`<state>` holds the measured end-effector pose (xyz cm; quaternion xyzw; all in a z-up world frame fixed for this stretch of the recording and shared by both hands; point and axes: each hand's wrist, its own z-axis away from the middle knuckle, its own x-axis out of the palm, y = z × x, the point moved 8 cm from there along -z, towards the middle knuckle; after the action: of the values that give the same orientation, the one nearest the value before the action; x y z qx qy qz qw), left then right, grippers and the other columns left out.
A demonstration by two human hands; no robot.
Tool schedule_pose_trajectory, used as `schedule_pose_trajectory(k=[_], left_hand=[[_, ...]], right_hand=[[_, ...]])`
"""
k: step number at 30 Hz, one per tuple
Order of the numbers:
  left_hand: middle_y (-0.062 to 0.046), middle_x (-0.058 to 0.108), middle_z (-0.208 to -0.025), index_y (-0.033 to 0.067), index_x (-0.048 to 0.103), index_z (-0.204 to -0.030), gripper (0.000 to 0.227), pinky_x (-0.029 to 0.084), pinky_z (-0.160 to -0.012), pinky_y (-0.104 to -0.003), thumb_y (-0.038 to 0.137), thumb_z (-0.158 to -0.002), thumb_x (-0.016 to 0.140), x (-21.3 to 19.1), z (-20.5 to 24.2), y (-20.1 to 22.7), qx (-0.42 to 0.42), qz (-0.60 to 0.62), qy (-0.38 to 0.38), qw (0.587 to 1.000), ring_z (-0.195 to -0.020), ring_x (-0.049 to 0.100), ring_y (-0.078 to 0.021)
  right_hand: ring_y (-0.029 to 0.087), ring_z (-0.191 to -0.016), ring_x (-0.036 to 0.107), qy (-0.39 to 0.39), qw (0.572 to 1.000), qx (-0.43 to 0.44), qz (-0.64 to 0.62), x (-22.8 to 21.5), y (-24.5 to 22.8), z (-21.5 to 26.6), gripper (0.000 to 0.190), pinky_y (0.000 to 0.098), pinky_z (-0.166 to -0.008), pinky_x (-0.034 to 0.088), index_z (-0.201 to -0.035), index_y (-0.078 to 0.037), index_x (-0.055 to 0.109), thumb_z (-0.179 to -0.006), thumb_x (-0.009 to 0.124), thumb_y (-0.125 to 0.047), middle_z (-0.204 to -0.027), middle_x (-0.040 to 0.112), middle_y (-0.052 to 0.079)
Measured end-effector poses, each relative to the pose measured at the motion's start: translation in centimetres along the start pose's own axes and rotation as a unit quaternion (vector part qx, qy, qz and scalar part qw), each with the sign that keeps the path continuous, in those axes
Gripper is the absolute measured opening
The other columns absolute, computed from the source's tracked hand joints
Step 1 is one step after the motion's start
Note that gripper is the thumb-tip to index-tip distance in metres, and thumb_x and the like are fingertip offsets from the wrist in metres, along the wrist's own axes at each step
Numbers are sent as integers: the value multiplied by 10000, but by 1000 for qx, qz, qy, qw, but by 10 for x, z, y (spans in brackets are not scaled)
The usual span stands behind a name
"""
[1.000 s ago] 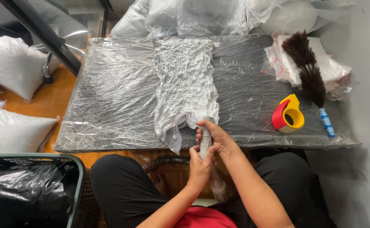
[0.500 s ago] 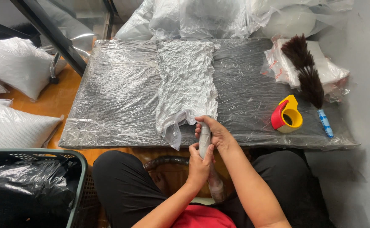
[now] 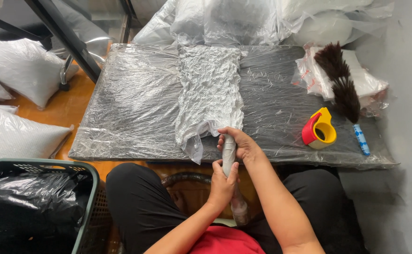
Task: The person brushes a pillow wrapped in bubble wrap and plastic, then attaches a vacuum hose to the bag's valve. The person uses a vacuum cleaner to remove air from the bag, compressing the pillow inside.
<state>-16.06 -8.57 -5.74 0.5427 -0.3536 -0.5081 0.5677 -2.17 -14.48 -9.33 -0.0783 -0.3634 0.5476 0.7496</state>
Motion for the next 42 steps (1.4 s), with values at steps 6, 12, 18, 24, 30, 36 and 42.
schedule_pose_trajectory(k=[6, 12, 18, 24, 30, 36, 42], left_hand=[[15, 714, -610, 48, 449, -1277, 550, 557, -708, -363, 486, -993, 623, -2, 2, -8, -2, -9, -8, 1000, -668, 736, -203], [-1, 720, -663, 78, 458, -1230, 490, 540, -703, -361, 473, -974, 595, -8, 13, 2, -30, 7, -17, 999, -677, 718, -191], [-37, 712, -702, 111, 469, -1181, 432, 534, -645, -337, 451, -948, 598, -9, 25, -5, -52, 40, -22, 998, -628, 701, -163], [-12, 730, -718, 123, 461, -1224, 470, 532, -705, -342, 484, -948, 580, -14, 40, -6, -47, 11, -40, 998, -684, 712, -168], [9, 716, -749, 150, 513, -1179, 412, 532, -741, -314, 464, -931, 609, -21, 48, -14, -50, 23, -56, 997, -693, 708, -129], [-12, 679, -607, 143, 605, -854, 223, 526, -614, -292, 322, -893, 732, -46, 50, -28, -81, 81, -20, 993, -563, 638, -116], [-72, 724, -674, 85, 618, -932, 257, 544, -533, -332, 335, -924, 676, -63, 33, -26, -154, 179, 67, 969, -610, 645, -164]], right_hand=[[193, -621, 744, -7, 1000, 2, 12, 4, -1, -1, 215, 387, -677, 662, -784, -16, 680, -702, 866, -88, -687, 700, 69], [186, -636, 718, -30, 999, -8, 42, 14, -3, 12, 175, 382, -679, 652, -804, -35, 653, -772, 816, -93, -688, 689, 63], [137, -585, 625, -30, 999, 3, 32, 11, -3, 0, 153, 383, -639, 627, -758, -96, 558, -860, 666, -59, -617, 590, 1], [138, -558, 602, -43, 998, 29, 29, 12, -6, 0, 263, 415, -700, 633, -705, -137, 488, -937, 599, -84, -537, 471, -54], [12, -384, 255, -110, 994, 26, 13, 11, -5, -7, 325, 221, -478, 358, -784, -190, 376, -1096, 459, -228, -517, 289, -120], [41, -466, 177, -13, 990, -56, 127, -15, -17, -16, 256, 221, -419, 145, -876, -180, 385, -1089, 491, -276, -601, 243, -79], [63, -499, 210, 56, 932, -118, 337, -23, -23, 5, 358, 261, -452, 228, -861, -188, 409, -977, 648, -429, -626, 232, -66]])
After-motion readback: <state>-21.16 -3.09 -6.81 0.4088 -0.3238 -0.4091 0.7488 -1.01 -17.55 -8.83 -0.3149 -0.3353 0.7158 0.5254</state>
